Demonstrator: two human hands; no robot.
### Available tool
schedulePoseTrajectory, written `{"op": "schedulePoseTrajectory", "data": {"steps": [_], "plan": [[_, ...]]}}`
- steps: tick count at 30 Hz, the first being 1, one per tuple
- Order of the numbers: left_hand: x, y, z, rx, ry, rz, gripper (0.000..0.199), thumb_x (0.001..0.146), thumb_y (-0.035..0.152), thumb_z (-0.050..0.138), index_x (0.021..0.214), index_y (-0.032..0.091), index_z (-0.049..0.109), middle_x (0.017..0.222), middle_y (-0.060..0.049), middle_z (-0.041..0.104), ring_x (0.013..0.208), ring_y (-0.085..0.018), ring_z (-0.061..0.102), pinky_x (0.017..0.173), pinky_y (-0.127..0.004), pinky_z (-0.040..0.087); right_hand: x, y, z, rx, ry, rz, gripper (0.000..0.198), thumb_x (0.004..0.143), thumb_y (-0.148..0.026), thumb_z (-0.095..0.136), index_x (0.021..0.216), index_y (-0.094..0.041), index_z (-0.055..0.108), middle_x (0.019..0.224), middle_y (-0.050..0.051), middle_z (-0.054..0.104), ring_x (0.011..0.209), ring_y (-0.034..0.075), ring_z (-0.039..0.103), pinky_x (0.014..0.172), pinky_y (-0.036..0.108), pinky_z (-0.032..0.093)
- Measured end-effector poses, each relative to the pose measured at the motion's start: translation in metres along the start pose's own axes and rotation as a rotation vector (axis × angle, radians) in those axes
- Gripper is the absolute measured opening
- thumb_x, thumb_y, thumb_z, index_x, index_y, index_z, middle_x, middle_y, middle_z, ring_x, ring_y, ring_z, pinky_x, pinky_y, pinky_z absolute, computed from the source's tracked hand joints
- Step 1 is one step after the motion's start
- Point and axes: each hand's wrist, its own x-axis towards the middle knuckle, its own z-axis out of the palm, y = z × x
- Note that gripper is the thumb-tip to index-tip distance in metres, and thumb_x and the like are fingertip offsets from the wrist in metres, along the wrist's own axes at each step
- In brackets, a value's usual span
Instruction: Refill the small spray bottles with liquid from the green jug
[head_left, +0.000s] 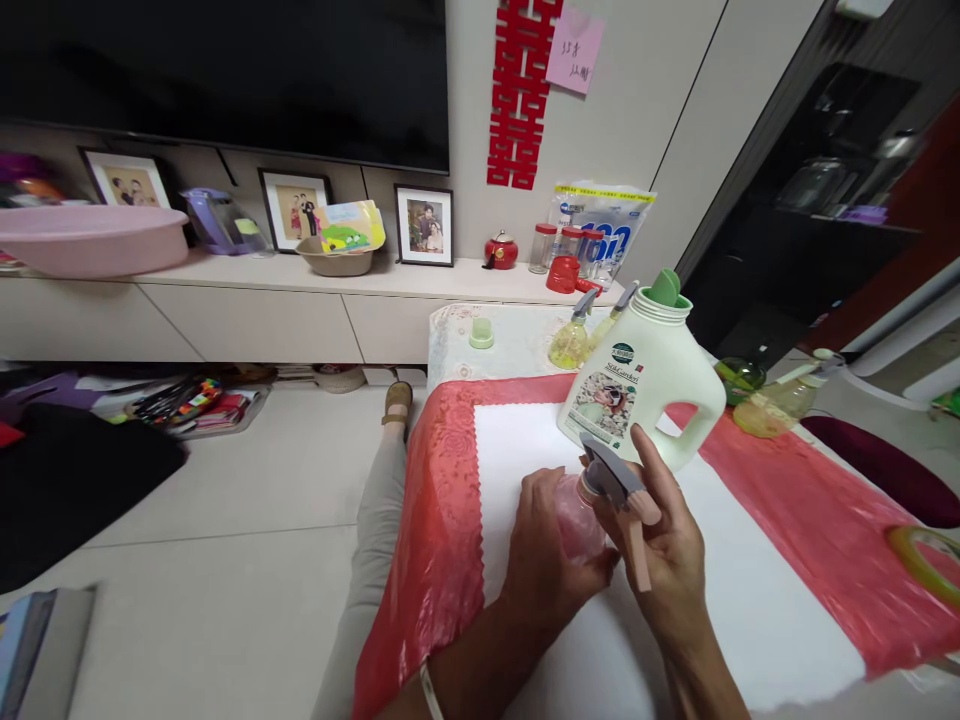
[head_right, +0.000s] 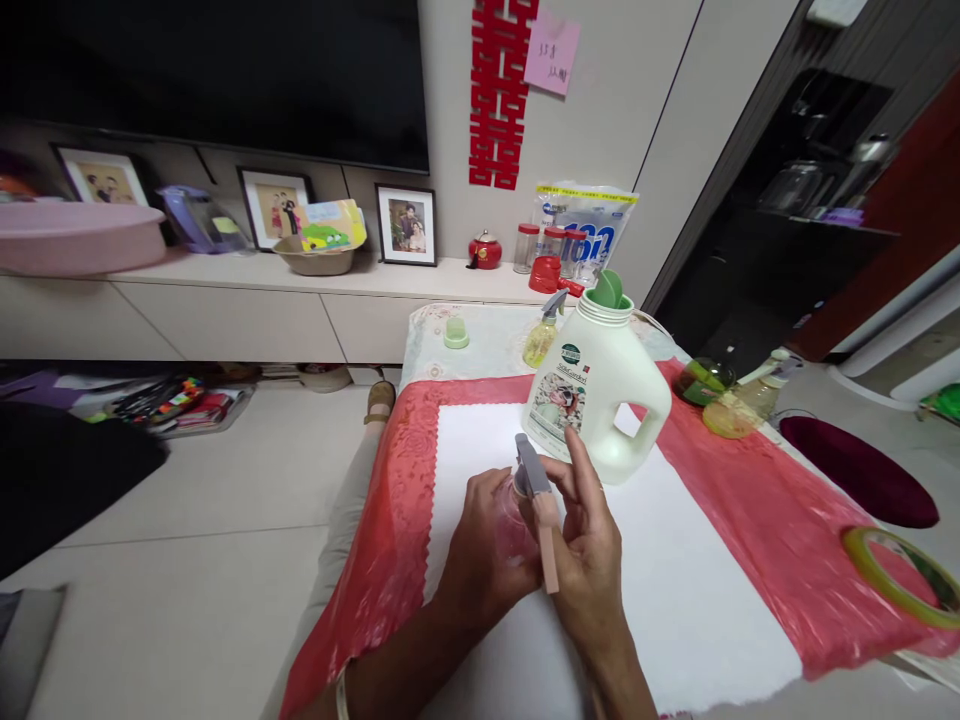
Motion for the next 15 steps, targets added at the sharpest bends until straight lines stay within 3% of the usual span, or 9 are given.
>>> {"op": "schedulePoseTrajectory", "data": {"steps": [4,6,10,15], "plan": [[0.0,0.002,-0.003,-0.083,-0.005,-0.025,0.067,0.064,0.029,0.075,0.123,0.017,0.046,0.114,-0.014,0.061,0.104,-0.033,0.064,0.089,-0.053,0.058,0.003,0.003,0.0,-0.169,0.038,-0.019,0.084,0.082,-0.039,0.08,0.156,-0.029,0.04,0.126,0.007,0.063,0.106,0.022,0.069,0.09,0.032,0.061],[0.0,0.003,-0.004,-0.098,-0.031,-0.024,0.069,0.063,0.027,0.076,0.123,0.018,0.045,0.115,-0.014,0.06,0.106,-0.033,0.063,0.092,-0.053,0.058,0.003,0.003,0.0,-0.184,0.049,-0.015,0.087,0.081,-0.037,0.081,0.156,-0.029,0.038,0.122,0.007,0.065,0.102,0.022,0.07,0.088,0.034,0.062],[0.0,0.002,-0.004,-0.096,-0.066,-0.019,0.067,0.062,0.023,0.076,0.122,0.019,0.048,0.116,-0.013,0.058,0.108,-0.032,0.06,0.095,-0.054,0.056,0.0,0.0,-0.002,-0.07,0.052,0.044,0.084,0.087,-0.037,0.076,0.159,-0.028,0.033,0.127,0.01,0.064,0.11,0.026,0.068,0.098,0.045,0.058],[-0.002,0.0,-0.001,-0.11,-0.036,-0.026,0.08,0.055,0.017,0.077,0.127,0.02,0.042,0.118,-0.013,0.056,0.109,-0.033,0.06,0.096,-0.054,0.056,0.004,-0.011,-0.005,0.119,0.107,0.035,0.074,0.085,-0.031,0.079,0.151,-0.025,0.047,0.126,0.011,0.066,0.11,0.028,0.068,0.097,0.045,0.058]]}}
